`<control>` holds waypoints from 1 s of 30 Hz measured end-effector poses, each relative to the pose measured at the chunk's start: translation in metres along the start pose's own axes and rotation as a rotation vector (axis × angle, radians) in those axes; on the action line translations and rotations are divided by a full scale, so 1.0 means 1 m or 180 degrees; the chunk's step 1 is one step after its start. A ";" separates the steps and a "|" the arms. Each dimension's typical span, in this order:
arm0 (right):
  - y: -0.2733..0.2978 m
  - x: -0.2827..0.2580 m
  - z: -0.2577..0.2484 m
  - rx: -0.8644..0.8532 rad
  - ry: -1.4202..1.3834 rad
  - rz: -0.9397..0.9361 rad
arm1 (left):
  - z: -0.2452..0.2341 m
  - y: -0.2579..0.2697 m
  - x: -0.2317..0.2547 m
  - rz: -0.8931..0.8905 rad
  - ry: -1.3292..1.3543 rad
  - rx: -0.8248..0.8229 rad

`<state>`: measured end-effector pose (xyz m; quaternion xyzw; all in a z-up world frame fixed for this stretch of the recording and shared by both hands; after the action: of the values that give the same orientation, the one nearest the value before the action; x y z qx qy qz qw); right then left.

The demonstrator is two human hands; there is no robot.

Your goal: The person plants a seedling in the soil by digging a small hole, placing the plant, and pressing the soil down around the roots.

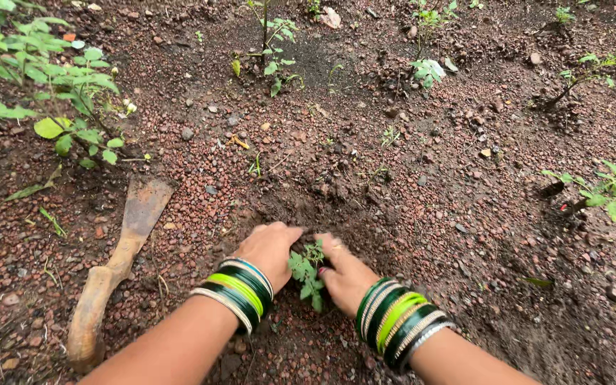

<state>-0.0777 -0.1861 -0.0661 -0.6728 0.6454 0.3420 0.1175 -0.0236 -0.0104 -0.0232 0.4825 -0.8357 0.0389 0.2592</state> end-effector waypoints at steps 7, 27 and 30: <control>-0.040 0.020 -0.034 0.0603 0.0186 -0.0032 | -0.021 -0.034 -0.011 -0.0309 -0.0039 0.0474; -0.044 0.027 0.005 -0.0227 0.0386 -0.0828 | 0.025 -0.043 0.001 -0.0110 0.0133 -0.0025; -0.037 0.030 -0.002 -0.0307 0.0008 -0.0642 | 0.020 -0.038 0.004 -0.0201 0.0120 -0.0300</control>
<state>-0.0441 -0.2063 -0.0933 -0.7396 0.5574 0.3583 0.1180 -0.0019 -0.0399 -0.0461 0.4952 -0.8160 0.0003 0.2984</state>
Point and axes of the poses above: each hand's wrist, its own y-axis away from the middle knuckle, its own z-axis out of the palm, x = y × z, the point moved 2 cm from there along -y, towards the middle knuckle, and after that the axes turned 2 degrees about -x, right-handed, at the moved point
